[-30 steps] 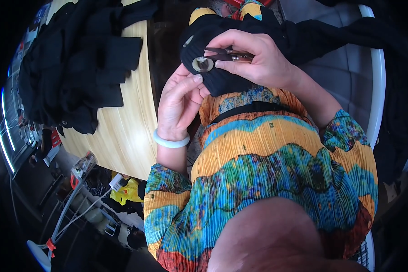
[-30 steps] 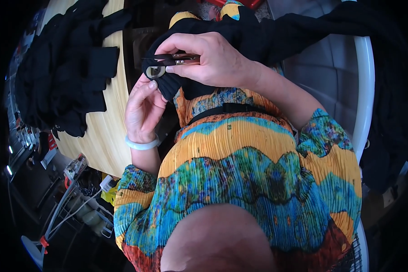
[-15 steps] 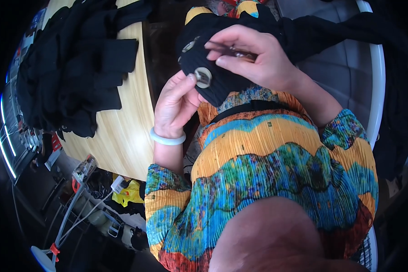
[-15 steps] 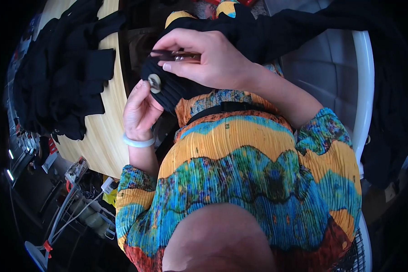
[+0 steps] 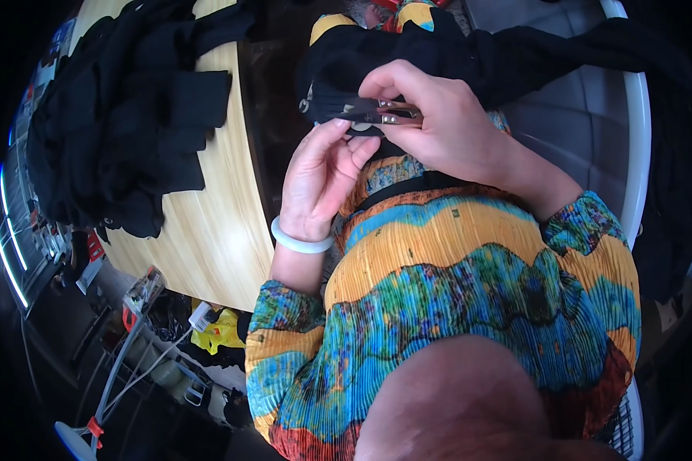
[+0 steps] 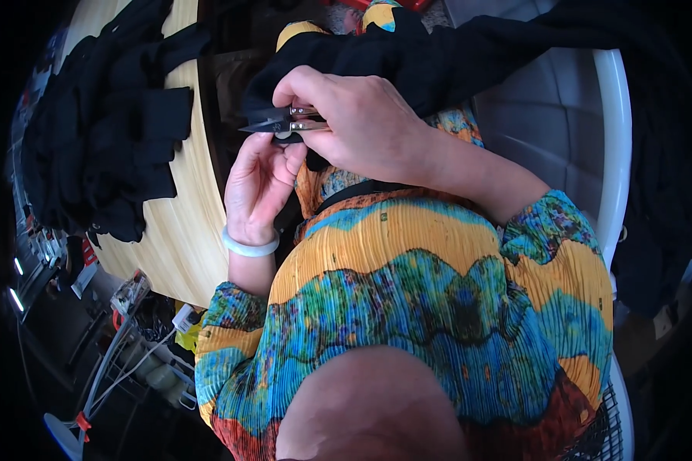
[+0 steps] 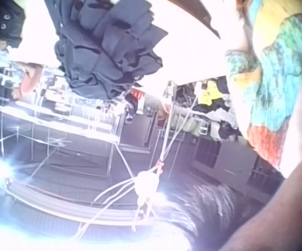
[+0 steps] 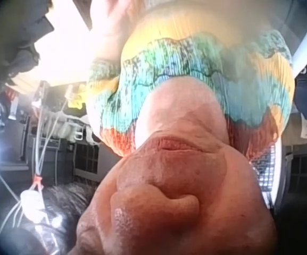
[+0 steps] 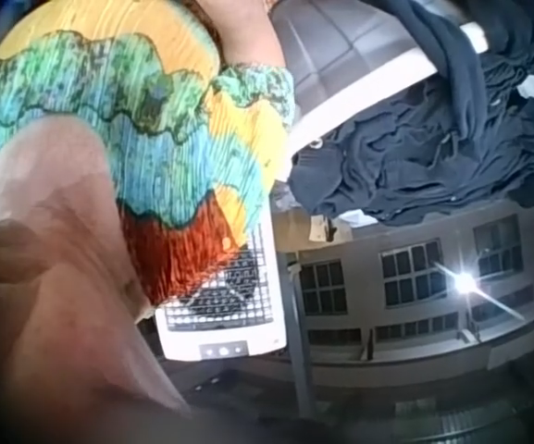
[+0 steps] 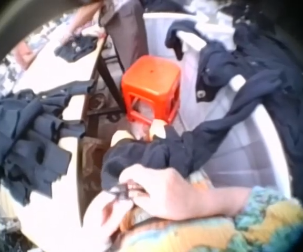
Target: Trim excess thread from black garments using thread nippers.
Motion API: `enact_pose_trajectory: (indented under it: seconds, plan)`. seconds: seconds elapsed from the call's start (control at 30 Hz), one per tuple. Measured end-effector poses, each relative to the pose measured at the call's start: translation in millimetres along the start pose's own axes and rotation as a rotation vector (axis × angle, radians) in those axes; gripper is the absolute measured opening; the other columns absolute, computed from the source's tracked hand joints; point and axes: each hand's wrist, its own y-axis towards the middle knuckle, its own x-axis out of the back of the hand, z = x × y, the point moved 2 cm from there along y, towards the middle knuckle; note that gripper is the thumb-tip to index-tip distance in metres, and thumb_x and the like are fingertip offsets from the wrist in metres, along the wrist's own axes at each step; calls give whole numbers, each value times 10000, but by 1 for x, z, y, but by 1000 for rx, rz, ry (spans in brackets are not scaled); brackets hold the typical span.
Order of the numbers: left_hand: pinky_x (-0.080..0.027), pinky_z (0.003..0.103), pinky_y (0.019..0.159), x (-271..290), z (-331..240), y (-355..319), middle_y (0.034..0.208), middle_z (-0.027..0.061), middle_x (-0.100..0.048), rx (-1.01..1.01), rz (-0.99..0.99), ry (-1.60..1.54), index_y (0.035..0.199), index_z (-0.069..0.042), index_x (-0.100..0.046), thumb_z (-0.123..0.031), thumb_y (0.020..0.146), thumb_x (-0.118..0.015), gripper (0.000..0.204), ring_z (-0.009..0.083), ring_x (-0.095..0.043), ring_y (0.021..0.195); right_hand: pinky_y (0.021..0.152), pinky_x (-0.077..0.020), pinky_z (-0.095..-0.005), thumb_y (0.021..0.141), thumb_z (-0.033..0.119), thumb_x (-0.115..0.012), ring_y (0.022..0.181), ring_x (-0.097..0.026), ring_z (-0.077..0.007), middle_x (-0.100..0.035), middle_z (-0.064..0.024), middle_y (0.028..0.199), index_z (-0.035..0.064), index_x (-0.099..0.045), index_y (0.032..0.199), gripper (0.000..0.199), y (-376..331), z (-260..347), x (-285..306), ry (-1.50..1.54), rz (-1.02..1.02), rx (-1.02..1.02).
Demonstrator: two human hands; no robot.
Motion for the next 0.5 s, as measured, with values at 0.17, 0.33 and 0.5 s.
enact_pose_trajectory:
  seconds: [0.17,0.33,0.5]
  plan:
    - [-483,398,825,5,0,4,1041,152,-560,53,178,-45,1051,36,-502,-56,872,-428,214,256,-569,942,571,-480,-280,706,8,-596,680,-606,-215,-579,-71,746,51,-499,882,205,10,2,9,53,6,94]
    - [-441,460,866,8,4,2,1202,126,-477,-14,320,-88,1219,-32,-398,-127,890,-432,344,285,-491,1080,512,-455,-264,678,-9,-606,634,-587,-186,-551,-44,707,72,-518,854,213,30,7,20,-114,-97,263]
    - [-427,475,876,10,3,3,1240,126,-449,-89,322,-58,1228,-61,-416,-163,872,-490,377,284,-470,1106,542,-456,-210,699,139,-696,599,-558,-107,-548,-38,688,52,-526,968,330,25,10,35,55,-285,189]
